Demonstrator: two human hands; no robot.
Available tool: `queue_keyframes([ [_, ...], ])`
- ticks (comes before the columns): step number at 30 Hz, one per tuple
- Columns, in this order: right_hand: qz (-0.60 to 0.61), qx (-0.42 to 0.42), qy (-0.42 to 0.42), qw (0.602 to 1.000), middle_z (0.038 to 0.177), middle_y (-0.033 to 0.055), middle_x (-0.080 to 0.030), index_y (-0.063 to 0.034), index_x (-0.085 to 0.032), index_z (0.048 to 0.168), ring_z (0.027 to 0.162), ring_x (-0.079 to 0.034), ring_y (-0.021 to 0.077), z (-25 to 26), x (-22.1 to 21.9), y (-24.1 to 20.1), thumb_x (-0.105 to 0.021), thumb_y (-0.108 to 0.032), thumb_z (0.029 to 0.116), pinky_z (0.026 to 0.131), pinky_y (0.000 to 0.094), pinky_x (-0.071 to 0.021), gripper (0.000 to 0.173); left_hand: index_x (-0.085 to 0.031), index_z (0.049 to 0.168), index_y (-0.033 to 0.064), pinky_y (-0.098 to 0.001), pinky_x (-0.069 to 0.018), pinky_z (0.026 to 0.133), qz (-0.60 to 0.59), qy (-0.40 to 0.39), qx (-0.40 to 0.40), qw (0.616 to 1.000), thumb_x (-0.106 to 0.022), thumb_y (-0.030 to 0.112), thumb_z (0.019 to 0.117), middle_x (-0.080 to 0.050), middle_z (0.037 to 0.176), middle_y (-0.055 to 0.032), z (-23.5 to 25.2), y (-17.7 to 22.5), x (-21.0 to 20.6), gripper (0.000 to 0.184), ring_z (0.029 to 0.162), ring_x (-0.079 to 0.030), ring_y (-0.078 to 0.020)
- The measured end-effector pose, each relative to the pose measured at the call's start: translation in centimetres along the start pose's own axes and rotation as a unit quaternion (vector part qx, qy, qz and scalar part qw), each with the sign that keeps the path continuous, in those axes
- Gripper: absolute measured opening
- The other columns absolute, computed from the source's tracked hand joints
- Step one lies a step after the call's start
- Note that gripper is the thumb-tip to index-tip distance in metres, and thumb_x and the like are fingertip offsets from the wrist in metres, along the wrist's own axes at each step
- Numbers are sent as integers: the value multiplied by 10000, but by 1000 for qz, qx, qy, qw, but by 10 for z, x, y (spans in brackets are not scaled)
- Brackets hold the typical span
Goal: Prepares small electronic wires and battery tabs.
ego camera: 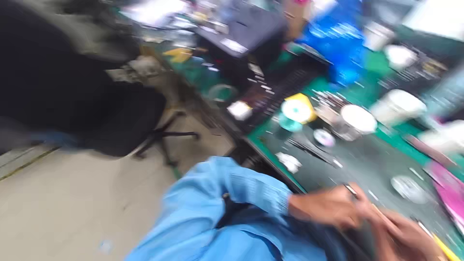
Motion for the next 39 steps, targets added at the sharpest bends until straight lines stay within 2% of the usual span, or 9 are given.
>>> queue_keyframes([
  [1,-1,-19,27,999,1053,-2,-758,-96,-729,1036,971,-731,116,-1,4,0,-758,-104,933,869,286,-620,107,-463,1167,33,-182,-408,508,-5,-20,25,999,-439,162,1097,-534,715,30,3,-1,-2,149,567,-490,-25],
  [5,109,-54,38,992,1025,119,-733,0,-709,940,955,-725,195,2,2,19,-763,8,893,824,338,-636,72,-457,1153,105,-162,-423,531,19,-23,104,994,-415,170,1114,-527,732,71,7,-3,7,87,589,-490,-7],
  [10,203,-97,75,971,1083,156,-742,-15,-696,966,920,-750,241,6,26,31,-760,14,898,783,365,-657,98,-487,1105,100,-161,-444,523,-9,-31,113,993,-429,162,1109,-548,706,45,8,-3,10,85,566,-521,-29],
  [14,171,-98,77,977,1108,165,-739,29,-723,1067,890,-753,227,3,33,41,-713,-11,947,750,344,-660,127,-540,1073,76,-205,-540,578,-6,-37,106,994,-444,131,1094,-635,732,-2,10,-3,12,112,608,-627,-79],
  [19,141,-106,32,984,1162,182,-723,72,-686,1225,941,-740,211,-1,19,43,-519,-33,1058,780,344,-648,258,-584,1054,47,-244,-591,625,9,-18,102,995,-515,70,1060,-715,845,-66,12,-3,18,72,692,-698,-129],
  [23,68,-59,-1,996,1113,173,-713,70,-697,1166,943,-705,187,-5,13,38,-455,-76,1073,770,333,-614,298,-633,994,59,-281,-616,721,67,-16,74,995,-587,56,1015,-735,972,-75,16,3,27,51,802,-722,-151],
  [30,20,-50,8,999,1019,100,-617,12,-766,1080,831,-599,86,-4,11,37,-630,-53,982,701,219,-554,180,-671,970,59,-352,-632,855,95,-23,49,994,-671,21,947,-748,1032,-106,21,4,35,45,931,-745,-215],
  [34,-1,-53,8,999,1001,89,-617,4,-766,1148,832,-608,89,-4,10,38,-689,-17,952,711,222,-566,212,-667,954,60,-339,-632,852,98,-19,49,994,-690,-8,915,-742,1048,-101,22,6,37,82,941,-740,-205],
  [39,-13,-48,0,999,999,95,-639,24,-762,1136,823,-614,87,-3,9,36,-701,-9,949,697,210,-558,200,-671,961,54,-319,-637,827,116,-24,39,992,-692,-19,900,-736,1044,-90,22,9,37,97,935,-737,-187],
])
Point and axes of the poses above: each hand's wrist, its own z-axis towards the middle knuckle, its own x-axis out of the back of the hand, y = z × x, the point moved 8 cm from there along z, towards the middle knuckle
